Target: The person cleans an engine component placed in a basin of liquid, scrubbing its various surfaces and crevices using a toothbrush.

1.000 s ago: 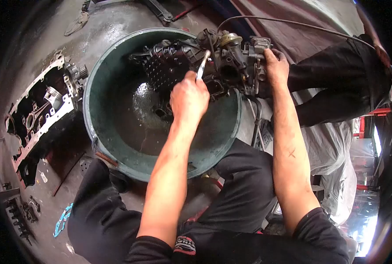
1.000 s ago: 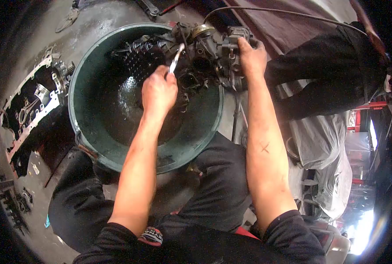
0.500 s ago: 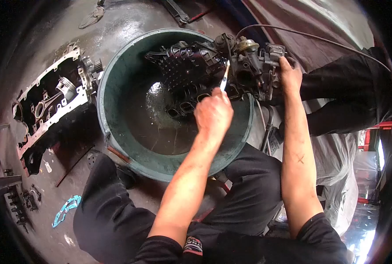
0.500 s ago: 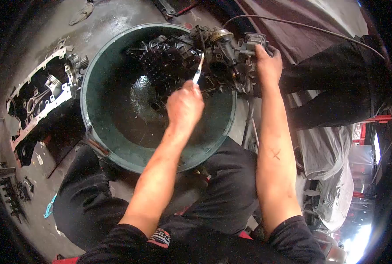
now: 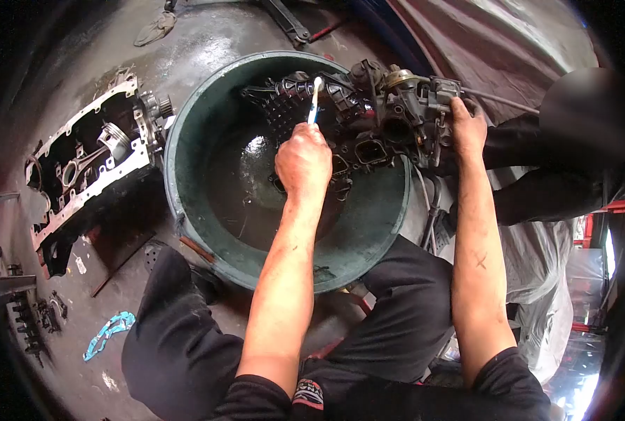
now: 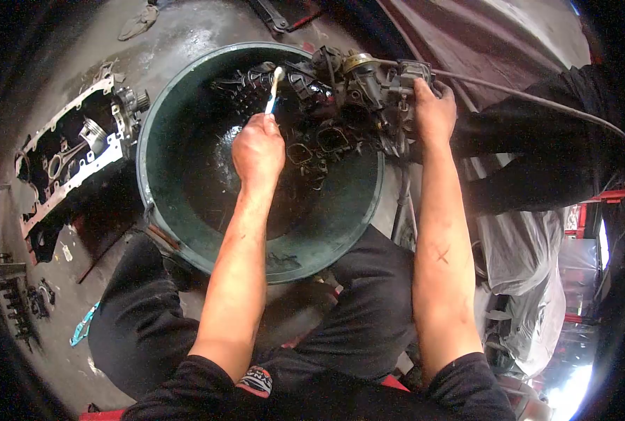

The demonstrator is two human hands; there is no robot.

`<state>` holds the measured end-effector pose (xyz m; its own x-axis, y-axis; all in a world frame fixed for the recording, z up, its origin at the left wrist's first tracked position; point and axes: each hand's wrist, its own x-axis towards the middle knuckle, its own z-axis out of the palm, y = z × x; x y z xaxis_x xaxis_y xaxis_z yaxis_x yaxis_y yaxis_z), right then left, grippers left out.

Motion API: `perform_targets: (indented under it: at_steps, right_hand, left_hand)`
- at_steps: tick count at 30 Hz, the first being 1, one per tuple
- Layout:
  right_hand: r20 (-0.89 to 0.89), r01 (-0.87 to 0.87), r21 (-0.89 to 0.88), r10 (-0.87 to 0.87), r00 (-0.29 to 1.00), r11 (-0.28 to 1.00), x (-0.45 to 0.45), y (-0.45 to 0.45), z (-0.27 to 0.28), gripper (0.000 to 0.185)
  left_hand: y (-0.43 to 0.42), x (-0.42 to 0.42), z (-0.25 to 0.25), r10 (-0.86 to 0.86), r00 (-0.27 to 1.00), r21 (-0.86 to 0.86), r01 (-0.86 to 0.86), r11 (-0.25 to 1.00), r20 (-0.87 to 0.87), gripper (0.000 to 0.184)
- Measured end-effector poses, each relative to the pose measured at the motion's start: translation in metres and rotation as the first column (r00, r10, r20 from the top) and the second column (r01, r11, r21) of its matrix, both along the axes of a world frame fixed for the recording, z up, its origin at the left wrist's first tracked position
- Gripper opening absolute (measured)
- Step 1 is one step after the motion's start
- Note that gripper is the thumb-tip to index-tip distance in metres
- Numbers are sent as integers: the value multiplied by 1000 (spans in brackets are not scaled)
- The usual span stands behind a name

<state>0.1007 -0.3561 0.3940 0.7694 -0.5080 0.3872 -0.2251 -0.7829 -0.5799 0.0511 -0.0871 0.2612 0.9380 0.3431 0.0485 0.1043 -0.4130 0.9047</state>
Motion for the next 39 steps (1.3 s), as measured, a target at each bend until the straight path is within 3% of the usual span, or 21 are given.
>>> perform_targets:
  at_steps: [4, 7, 10, 13, 15, 16, 17, 18, 19, 21, 22, 23, 24, 27, 28, 29, 33, 34, 35, 36, 39]
  right_hand:
    - [22, 125, -195, -123, 992, 973, 5, -8, -6, 69]
    - [-25, 31, -82, -33, 999, 996, 0, -1, 0, 70]
    - [-13, 24, -56, -25, 1000, 998, -7, 16, 8, 70]
    - [-7, 104, -147, -106, 994, 984, 1, 6, -1, 69]
    - [25, 5, -88, -3, 1000, 996, 3, -3, -2, 66]
    - [45, -8, -51, 10, 999, 999, 1, -5, -4, 65]
    - [63, -20, -17, 21, 998, 1000, -1, -8, -6, 64]
    - [59, -36, 9, 35, 998, 999, -2, -9, -5, 63]
    - [57, -31, 29, 29, 998, 999, -7, -5, -4, 63]
    - [69, -30, 72, 25, 997, 997, -9, 6, 0, 63]
    - [73, -43, 98, 36, 997, 994, -5, -4, -6, 66]
    - [58, -4, 55, 1, 998, 998, -5, -8, -6, 66]
    - [42, 32, 10, -32, 999, 999, -7, -8, -6, 67]
    - [37, 49, -76, -46, 998, 996, -8, -6, -4, 70]
    - [50, 40, -83, -36, 998, 996, -9, 0, -2, 70]
    - [66, 25, -90, -19, 998, 996, -10, 6, 0, 70]
    - [43, -37, 38, 36, 998, 999, -5, -7, -6, 72]
    - [50, -32, -65, 35, 998, 997, -4, -10, -6, 71]
    - [45, -33, -51, 35, 998, 998, -6, -13, -9, 70]
    - [43, -34, -33, 35, 998, 999, -10, -3, -5, 70]
    - [54, -53, 76, 49, 997, 996, -12, 10, 0, 70]
  left_hand:
    - [-21, -28, -10, -117, 990, -11, 116, 993, -82, 21]
    - [-35, -45, -13, -53, 997, -68, 56, 996, 50, 22]
    - [-33, -20, -13, -55, 998, -62, 53, 997, -36, 23]
    - [-44, -21, -8, -94, 992, 12, 95, 995, -82, 24]
    - [-47, -32, -2, -36, 999, -268, 33, 963, -5, 22]
    - [-40, -24, -6, -103, 994, -482, 76, 873, -29, 22]
    - [-34, -21, -12, -229, 970, -774, 83, 628, -81, 22]
    - [-18, -17, 1, -333, 930, -941, -35, 336, -154, 22]
    - [-13, -15, 8, -314, 935, -964, -84, 251, -163, 21]
    - [-11, -9, 0, -334, 930, -906, 4, 424, -152, 21]
    - [-16, -11, -2, -146, 986, -567, 78, 820, -75, 22]
    - [-22, -16, -3, -14, 996, -77, 20, 997, 87, 24]
    - [-13, -21, 16, -25, 999, -158, 21, 987, -27, 23]
    - [6, -8, 35, -3, 1000, -243, 10, 970, 28, 25]
    - [6, 2, 27, -154, 987, -117, 148, 982, -44, 27]
    - [-7, 8, 13, -197, 978, -97, 189, 977, -74, 28]
    - [-17, -8, 11, -107, 991, -102, 99, 990, -77, 25]
    - [-8, 0, 6, -86, 992, -97, 76, 992, -98, 27]
    - [-4, 4, 1, -66, 990, -89, 55, 995, -123, 29]
    - [-3, 8, -1, -56, 997, -85, 51, 995, -53, 31]
    - [-22, -10, 13, -132, 990, -69, 128, 989, -52, 31]
